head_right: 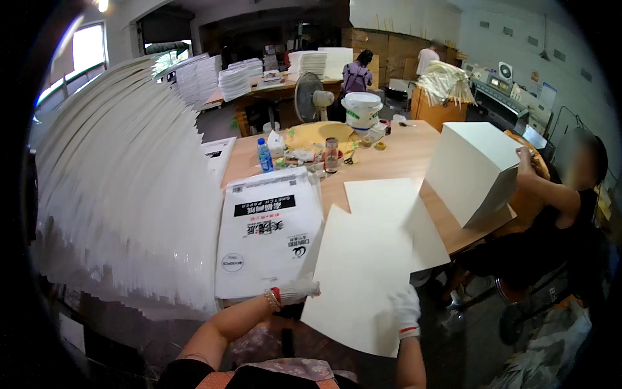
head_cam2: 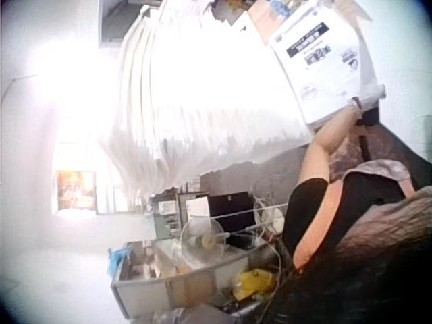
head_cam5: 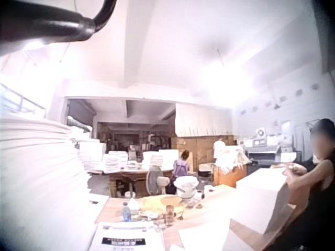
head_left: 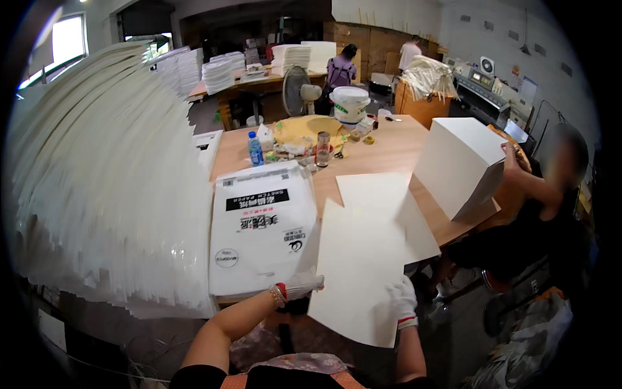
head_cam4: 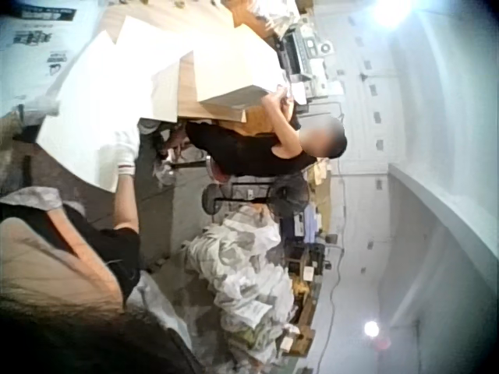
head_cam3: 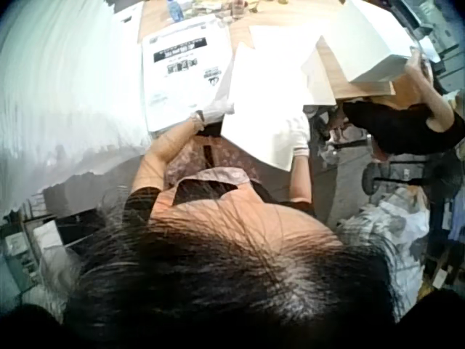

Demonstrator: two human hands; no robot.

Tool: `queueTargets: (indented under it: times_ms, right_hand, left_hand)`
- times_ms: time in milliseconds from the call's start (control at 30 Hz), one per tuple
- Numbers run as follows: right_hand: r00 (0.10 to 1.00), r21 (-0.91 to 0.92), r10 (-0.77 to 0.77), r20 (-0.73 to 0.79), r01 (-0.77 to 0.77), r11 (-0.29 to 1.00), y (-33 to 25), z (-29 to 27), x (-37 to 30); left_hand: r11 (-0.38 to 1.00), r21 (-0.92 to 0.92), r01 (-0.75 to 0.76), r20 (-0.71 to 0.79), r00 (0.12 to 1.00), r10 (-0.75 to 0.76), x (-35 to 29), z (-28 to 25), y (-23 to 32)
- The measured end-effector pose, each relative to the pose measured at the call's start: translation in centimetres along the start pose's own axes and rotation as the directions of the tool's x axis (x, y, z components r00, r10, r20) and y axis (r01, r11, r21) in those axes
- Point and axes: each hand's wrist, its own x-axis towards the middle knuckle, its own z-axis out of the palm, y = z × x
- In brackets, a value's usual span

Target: The person repeatedly picks up white paper sheets from a large stack, places them into clear plastic packaging, and sets the packaged units on the table. The person wears gloves and works at a wooden table in a workshop environment.

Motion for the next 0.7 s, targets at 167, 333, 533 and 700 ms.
queueTargets:
  times_ms: [167, 333, 533, 700]
  right_hand:
    - [0.922, 0.668, 0.387, -0.017, -0.278, 0.690, 6.1, 1.3, -2.8]
    - [0.935, -0.048, 0.194, -0.296, -0.217, 0.975, 2.0, 8.4, -2.6]
    - [0.961, -0.089, 0.019, -0.275, -0.046, 0.995, -1.2, 6.9, -3.8]
    - [0.988, -0.410, -0.071, -0.140, 0.007, 0.912, -9.1, 5.3, -7.4]
  left_hand:
    - [0.790, 0.568, -0.232, -0.040, 0.951, 0.308, -7.3, 7.0, 1.1]
    - [0.473, 0.795, -0.380, 0.316, 0.925, 0.213, -8.4, 8.7, -0.2]
    - [0.487, 0.821, 0.299, -0.561, 0.584, 0.586, -6.5, -10.6, -11.7]
    - [0.814, 0.562, 0.144, -0.511, 0.835, 0.206, -5.5, -13.7, -8.8]
